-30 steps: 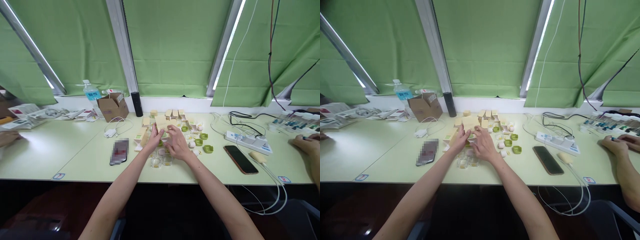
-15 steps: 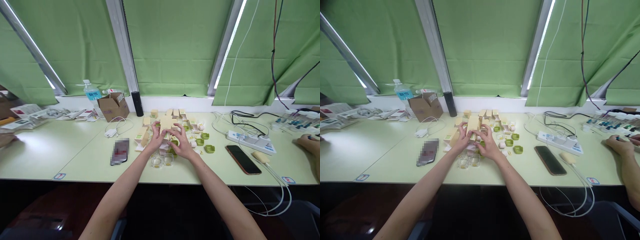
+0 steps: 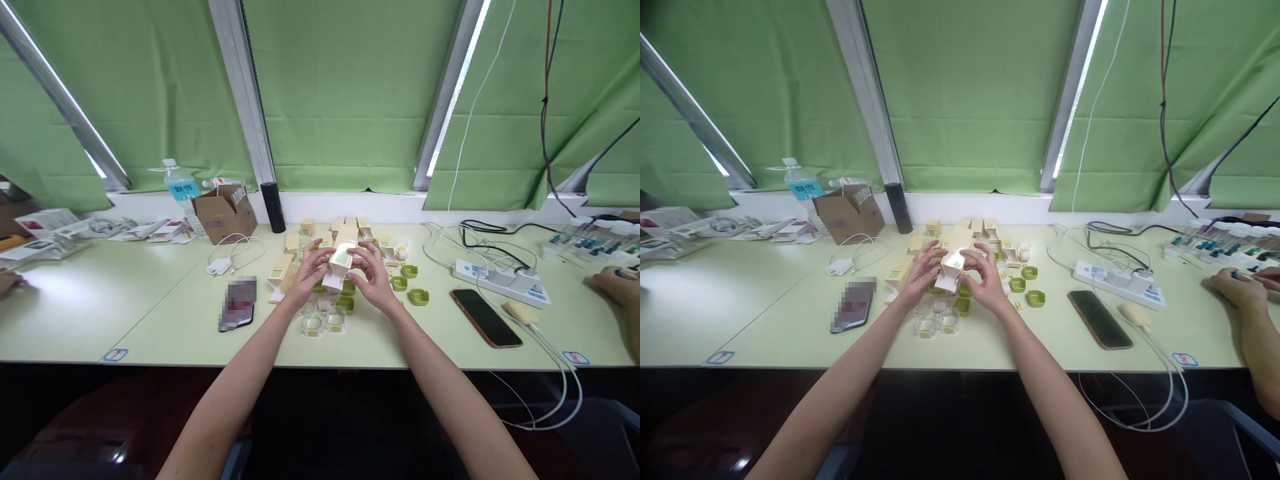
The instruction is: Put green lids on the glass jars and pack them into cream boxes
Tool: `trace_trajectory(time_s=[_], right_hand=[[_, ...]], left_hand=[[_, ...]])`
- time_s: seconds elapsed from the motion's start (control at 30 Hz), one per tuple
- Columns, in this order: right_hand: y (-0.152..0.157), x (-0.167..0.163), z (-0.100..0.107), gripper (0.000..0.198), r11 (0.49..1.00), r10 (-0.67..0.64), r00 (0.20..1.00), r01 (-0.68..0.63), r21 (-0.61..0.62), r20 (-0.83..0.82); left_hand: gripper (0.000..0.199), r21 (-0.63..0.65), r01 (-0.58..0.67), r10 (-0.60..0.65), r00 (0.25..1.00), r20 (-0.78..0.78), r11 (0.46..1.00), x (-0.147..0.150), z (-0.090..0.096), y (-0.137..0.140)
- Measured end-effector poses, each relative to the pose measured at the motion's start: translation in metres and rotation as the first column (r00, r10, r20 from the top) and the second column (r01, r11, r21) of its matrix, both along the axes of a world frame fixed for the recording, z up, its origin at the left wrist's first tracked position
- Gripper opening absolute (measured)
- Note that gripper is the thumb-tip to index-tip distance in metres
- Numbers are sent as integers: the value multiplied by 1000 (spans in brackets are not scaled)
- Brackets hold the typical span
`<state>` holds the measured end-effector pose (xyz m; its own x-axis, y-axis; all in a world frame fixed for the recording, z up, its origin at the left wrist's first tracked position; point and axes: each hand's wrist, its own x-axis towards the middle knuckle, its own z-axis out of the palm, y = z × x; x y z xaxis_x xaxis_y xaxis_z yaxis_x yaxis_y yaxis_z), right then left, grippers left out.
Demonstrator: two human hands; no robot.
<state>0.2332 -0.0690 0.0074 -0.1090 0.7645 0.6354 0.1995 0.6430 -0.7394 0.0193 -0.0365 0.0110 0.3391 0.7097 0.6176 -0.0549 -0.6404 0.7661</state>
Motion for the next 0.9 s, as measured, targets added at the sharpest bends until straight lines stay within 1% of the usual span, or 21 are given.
trace_trajectory(time_s=[0.1,0.3,0.37,0.53,0.63,0.73,0.8,0.9], right_hand=[[2,1,-1,50,1000,12,1000,-12,-26,-22],[3,-2,-4,47,999,28,998,-29,-22,-48],[3,-2,-5,46,1000,21,999,-22,-16,-46],[4,-3,-7,42,1000,2,999,-2,-14,-51],[4,-4,-7,39,1000,-25,999,25,-16,-48],[4,-5,-6,36,998,-59,997,59,-13,-55],[3,-5,-5,35,997,-72,995,71,-16,-72],[4,-4,-4,36,995,-91,992,88,-42,-90]], left_hand=[[46,-45,36,-35,999,19,998,0,1,-3],[32,-48,-78,79,997,19,996,7,-1,-5],[29,-48,-98,99,995,24,994,8,-2,-4],[27,-40,-111,113,993,35,993,11,-5,-2],[30,-38,-105,107,994,35,994,11,-6,-2],[36,-42,-54,55,998,11,998,8,-6,-1],[44,-47,42,-42,999,3,998,4,-6,0],[62,-69,194,-194,981,-3,979,0,-6,2]])
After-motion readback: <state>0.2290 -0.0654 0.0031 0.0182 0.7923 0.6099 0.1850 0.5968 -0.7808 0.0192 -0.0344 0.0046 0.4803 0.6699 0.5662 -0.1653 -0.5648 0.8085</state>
